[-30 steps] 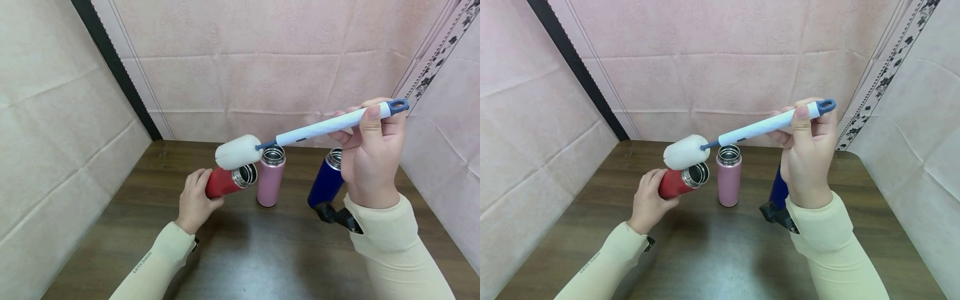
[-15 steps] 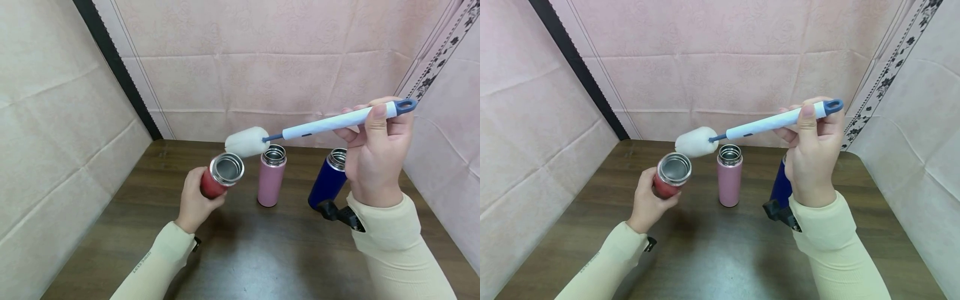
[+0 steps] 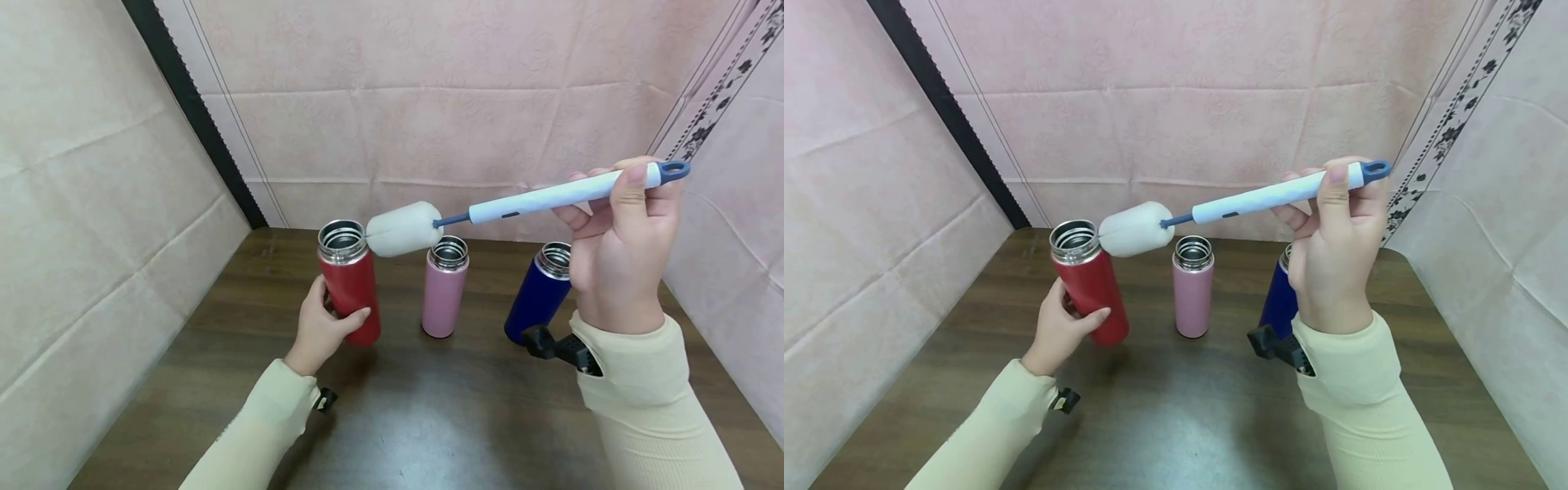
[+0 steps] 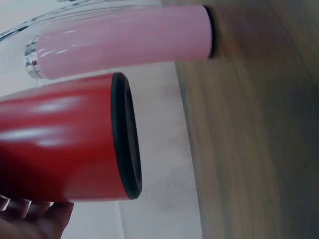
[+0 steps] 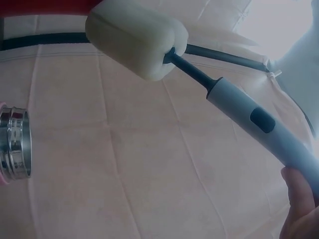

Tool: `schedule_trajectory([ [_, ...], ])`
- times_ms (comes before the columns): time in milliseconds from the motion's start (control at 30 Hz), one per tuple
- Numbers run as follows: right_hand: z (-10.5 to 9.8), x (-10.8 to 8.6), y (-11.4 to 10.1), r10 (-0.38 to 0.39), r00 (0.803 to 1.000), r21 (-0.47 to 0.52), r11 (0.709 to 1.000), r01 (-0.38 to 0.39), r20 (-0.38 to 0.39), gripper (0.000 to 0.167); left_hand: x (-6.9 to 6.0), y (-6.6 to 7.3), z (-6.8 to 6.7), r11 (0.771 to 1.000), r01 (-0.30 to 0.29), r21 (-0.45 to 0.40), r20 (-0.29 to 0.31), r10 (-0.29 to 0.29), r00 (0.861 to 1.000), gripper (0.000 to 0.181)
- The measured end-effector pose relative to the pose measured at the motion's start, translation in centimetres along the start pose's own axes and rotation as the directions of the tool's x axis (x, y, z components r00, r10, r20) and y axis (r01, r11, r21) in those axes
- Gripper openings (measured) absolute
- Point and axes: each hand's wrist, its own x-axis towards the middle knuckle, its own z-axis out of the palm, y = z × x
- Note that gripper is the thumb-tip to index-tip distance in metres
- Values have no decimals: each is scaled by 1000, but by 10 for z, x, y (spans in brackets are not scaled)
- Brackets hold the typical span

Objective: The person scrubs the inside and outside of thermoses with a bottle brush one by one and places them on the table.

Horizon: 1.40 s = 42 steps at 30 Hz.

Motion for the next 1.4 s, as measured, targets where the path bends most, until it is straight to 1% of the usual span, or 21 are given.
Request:
schedule_trajectory([
  [100,0,2,-1,22,1000,19,1000,-22,-19,17,1,3,-1,999,32,-26,42,-31,999,64],
  [167,0,2,-1,16,1000,0,1000,-16,-24,18,2,4,-1,998,55,-38,72,-52,996,63],
  [233,0,2,0,9,999,-18,1000,-10,-34,18,2,6,-1,995,75,-65,107,-68,992,62],
  [267,0,2,0,17,999,-12,1000,-18,-43,18,2,7,-1,993,85,-85,124,-74,989,61],
  [333,-1,3,1,37,998,9,999,-36,-59,18,2,8,0,987,101,-127,152,-81,985,61],
  [433,-2,6,2,98,991,93,992,-90,-89,17,2,10,1,974,120,-194,188,-83,979,58],
  [500,-2,8,1,130,986,133,984,-115,-107,18,2,12,1,966,125,-227,214,-76,974,57],
  [600,-1,9,1,160,979,164,977,-139,-123,18,1,17,2,950,120,-288,265,-41,963,58],
  [667,-1,9,4,187,974,197,967,-159,-131,20,1,21,3,934,113,-338,295,-9,955,58],
  [733,-3,9,7,217,968,204,961,-189,-124,20,1,23,4,915,110,-388,314,19,949,59],
  [800,-6,10,11,253,961,213,951,-225,-115,21,1,24,5,900,112,-422,320,32,947,58],
  [867,-10,10,12,292,951,223,938,-263,-104,22,1,25,5,889,117,-442,320,35,947,57],
  [933,-14,10,13,318,944,242,926,-290,-84,22,1,24,5,882,121,-456,319,35,947,55],
  [1000,-18,9,14,337,940,247,916,-315,-47,22,1,26,5,871,122,-476,313,38,949,53],
  [1033,-20,9,15,344,939,246,912,-327,-26,22,2,26,4,861,120,-494,310,46,950,52],
  [1100,-24,6,18,363,931,238,903,-358,20,21,3,28,2,832,117,-542,304,64,951,51],
  [1200,-30,2,22,401,913,204,890,-407,75,20,5,30,-2,784,107,-612,290,96,952,49],
  [1233,-32,0,22,412,907,192,886,-421,85,19,5,30,-3,771,106,-628,284,100,954,48],
  [1267,-34,-2,23,425,900,175,883,-436,97,18,6,31,-4,762,103,-639,275,101,956,48],
  [1333,-39,-5,24,451,884,138,875,-465,124,16,7,31,-7,754,102,-649,262,96,960,47],
  [1400,-43,-8,24,478,864,94,864,-495,156,15,9,31,-8,750,109,-653,249,77,965,47],
])
